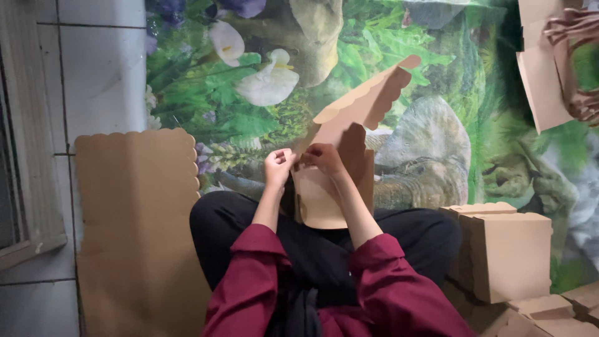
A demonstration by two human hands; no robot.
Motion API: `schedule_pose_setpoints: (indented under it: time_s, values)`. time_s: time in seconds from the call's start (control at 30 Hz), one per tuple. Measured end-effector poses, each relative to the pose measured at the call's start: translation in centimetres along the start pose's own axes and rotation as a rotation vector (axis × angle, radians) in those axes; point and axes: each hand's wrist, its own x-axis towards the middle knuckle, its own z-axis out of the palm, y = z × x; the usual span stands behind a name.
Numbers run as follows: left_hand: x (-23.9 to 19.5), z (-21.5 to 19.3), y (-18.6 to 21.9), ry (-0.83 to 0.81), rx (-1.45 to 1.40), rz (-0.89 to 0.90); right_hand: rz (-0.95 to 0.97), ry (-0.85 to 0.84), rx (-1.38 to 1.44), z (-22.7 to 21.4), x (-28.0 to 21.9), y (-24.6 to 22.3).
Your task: The person sits cross-legged on the floor and assembles a flat cardboard box by folding its flaps and securing the side tabs. They manipulate the cardboard by hand, folding edges and tucking tabs to form the box structure.
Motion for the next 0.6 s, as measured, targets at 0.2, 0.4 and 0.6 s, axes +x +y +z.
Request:
schedule_pose_setpoints:
  time_s: [0.2, 0.4, 0.6]
  values:
    - [0.1, -0.3, -0.1, -0.012, 0.025, -0.015, -0.100, 0.117, -0.356, 1.3, -2.9, -3.9]
    - [-0.3, -0.9, -0.6, -0.057, 0.021, 0.005, -0.103, 0.135, -0.263, 0.6, -3.0, -2.6]
    - [-0.5, -1.0, -1.5, -0.066, 0.056, 0.008, -0.091, 0.108, -0.194, 1.4, -4.4, -1.6]
